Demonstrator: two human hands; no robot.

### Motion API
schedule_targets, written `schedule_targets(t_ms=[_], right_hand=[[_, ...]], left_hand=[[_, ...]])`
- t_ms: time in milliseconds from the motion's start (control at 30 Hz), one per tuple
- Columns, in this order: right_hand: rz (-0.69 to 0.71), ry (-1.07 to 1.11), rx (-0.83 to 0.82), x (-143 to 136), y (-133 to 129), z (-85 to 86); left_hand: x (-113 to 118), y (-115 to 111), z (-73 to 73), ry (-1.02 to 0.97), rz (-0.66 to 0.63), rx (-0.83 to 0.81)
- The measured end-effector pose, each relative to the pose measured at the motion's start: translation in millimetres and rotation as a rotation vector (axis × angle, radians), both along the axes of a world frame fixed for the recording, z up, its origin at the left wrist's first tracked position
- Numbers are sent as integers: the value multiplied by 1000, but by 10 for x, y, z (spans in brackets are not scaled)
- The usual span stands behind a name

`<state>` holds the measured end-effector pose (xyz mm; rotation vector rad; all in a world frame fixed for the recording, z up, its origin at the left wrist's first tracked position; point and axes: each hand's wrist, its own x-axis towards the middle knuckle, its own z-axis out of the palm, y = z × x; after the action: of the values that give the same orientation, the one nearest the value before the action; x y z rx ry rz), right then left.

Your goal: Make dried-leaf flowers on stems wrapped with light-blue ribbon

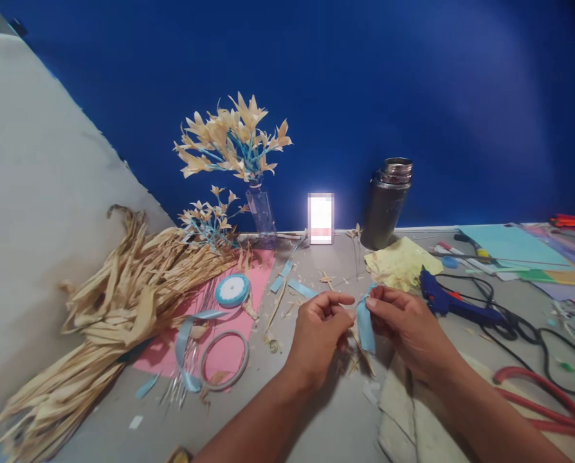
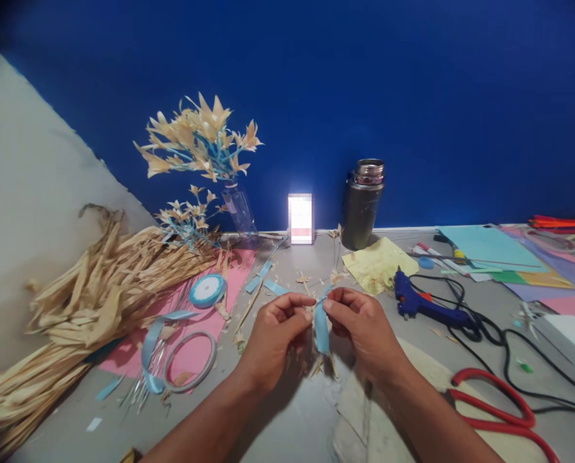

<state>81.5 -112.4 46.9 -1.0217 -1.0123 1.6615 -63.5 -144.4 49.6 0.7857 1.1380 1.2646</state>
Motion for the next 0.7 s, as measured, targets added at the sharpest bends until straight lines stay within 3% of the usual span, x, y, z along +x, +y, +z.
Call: schedule_targets(t_ms=[100,233,533,700], right_hand=[[7,-44,19,-16,-13,16],[-35,-141,77,-27,-22,33],[-75,-225,100,-42,-27,69],[35,-310,193,34,8,118]], left_hand=[[-28,12,10,-148,-103,-78],[-61,20,-1,-212,-147,-95],[13,14,-9,-26,4,-21],[7,29,-5,5,9,-28]])
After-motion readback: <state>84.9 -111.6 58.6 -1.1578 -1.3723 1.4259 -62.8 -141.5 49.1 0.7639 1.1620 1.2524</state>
